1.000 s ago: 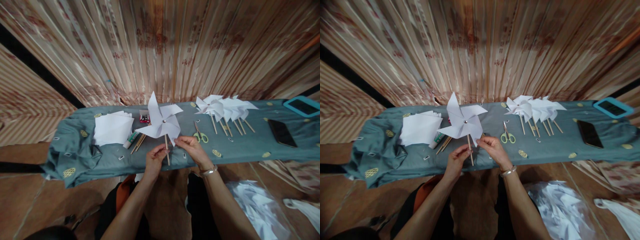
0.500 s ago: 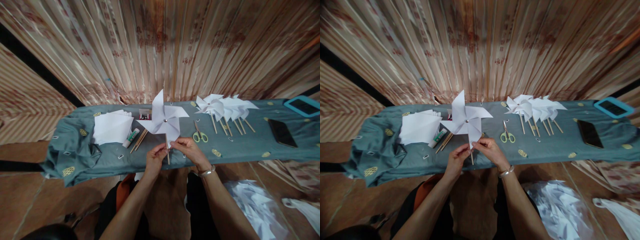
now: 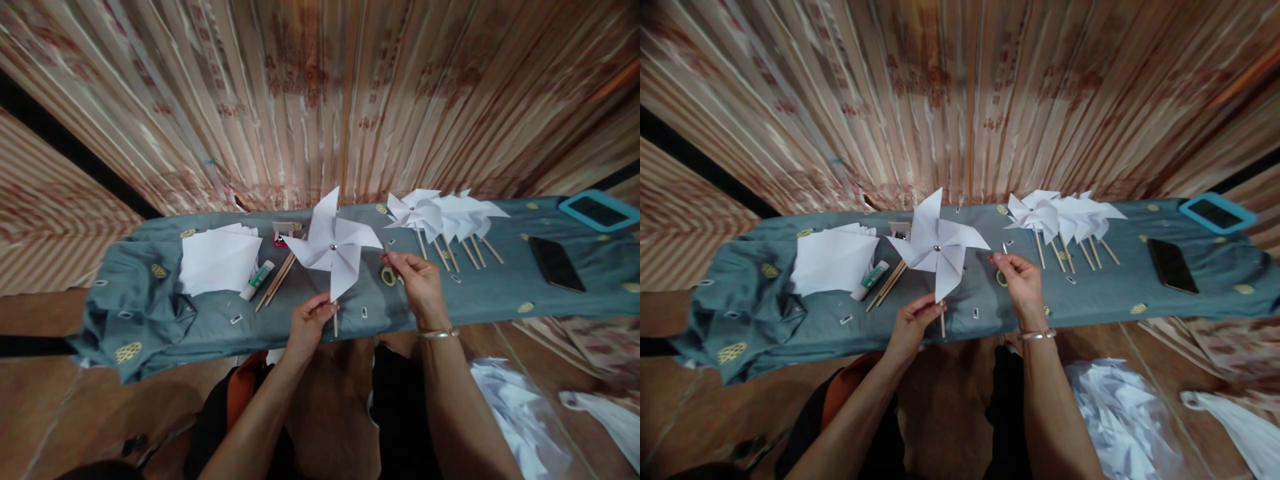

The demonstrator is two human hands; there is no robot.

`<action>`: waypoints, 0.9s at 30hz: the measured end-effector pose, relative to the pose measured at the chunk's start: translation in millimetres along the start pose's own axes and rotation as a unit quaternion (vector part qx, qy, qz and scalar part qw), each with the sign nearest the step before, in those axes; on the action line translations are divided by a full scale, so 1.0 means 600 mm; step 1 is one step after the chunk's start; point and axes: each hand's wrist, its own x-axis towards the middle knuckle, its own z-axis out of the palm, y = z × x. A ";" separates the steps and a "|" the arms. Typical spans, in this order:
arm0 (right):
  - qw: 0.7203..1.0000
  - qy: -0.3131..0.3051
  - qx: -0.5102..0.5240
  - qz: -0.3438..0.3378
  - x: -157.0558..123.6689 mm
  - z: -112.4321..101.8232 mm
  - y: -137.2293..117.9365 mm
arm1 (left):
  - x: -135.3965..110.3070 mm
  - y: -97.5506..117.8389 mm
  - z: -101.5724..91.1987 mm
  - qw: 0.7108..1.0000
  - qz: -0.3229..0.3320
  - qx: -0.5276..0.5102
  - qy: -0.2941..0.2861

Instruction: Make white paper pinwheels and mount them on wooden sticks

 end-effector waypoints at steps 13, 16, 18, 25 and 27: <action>0.999 0.044 0.012 -0.025 0.022 0.008 0.013 | 0.014 -0.006 0.011 0.999 -0.032 0.009 -0.038; 0.999 0.025 -0.012 -0.028 0.023 0.009 0.016 | 0.020 -0.007 0.012 0.999 -0.019 0.016 -0.028; 1.000 0.007 -0.020 -0.021 0.021 0.011 0.016 | 0.025 -0.008 0.013 1.000 -0.009 0.012 -0.019; 0.997 -0.075 -0.013 0.033 0.008 0.030 0.008 | 0.039 -0.010 0.013 1.000 0.018 -0.018 0.007; 0.995 -0.093 -0.009 0.042 0.005 0.036 0.006 | 0.040 -0.010 0.012 0.999 0.025 -0.020 0.010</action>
